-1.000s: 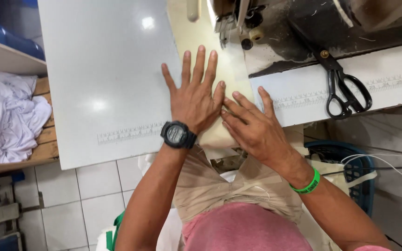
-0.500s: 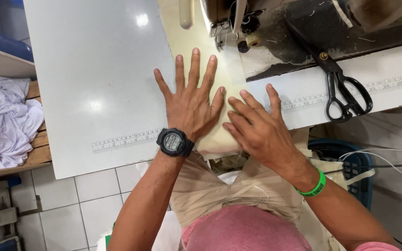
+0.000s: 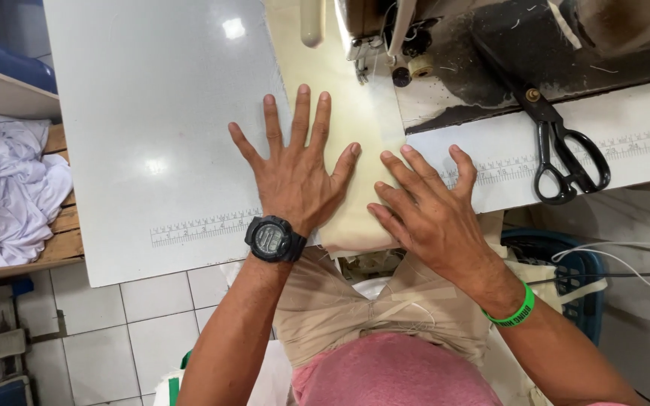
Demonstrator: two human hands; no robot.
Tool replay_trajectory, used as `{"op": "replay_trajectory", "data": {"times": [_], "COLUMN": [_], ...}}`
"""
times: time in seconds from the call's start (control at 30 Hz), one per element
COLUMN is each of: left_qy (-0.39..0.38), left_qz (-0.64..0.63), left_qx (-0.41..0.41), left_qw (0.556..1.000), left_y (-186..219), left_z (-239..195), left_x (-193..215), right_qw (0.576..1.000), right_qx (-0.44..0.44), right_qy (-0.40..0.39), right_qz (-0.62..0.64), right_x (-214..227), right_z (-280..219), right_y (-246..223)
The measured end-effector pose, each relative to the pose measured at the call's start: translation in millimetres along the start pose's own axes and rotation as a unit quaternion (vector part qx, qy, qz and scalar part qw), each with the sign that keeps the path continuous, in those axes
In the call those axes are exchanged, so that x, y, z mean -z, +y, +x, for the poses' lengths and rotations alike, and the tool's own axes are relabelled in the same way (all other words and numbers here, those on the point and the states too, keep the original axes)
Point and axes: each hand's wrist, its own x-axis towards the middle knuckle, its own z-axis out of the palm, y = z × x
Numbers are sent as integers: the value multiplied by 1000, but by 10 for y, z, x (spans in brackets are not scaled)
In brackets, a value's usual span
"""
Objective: The person is cutting long strips of white fabric using scissors on a workbench in a sewing factory.
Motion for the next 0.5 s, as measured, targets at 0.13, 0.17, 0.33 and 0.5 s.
{"op": "replay_trajectory", "data": {"times": [0.13,0.17,0.33,0.5], "left_qy": [14,6,14,-17], "left_qz": [-4,-5,-3,11], "left_qx": [-16,-19,-28,-19], "left_qw": [1000,1000,999,1000], "left_y": [-32,-46,-28,-12], "left_z": [10,10,3,13], "left_x": [19,31,47,100], "right_qw": [1000,1000,1000,999], "right_qx": [0,-6,0,16], "right_qy": [-4,-6,-15,-16], "right_qz": [-27,-28,-24,-30], "right_x": [17,20,57,33], "right_z": [26,35,50,30], "right_y": [-41,-63,-45,-12]}}
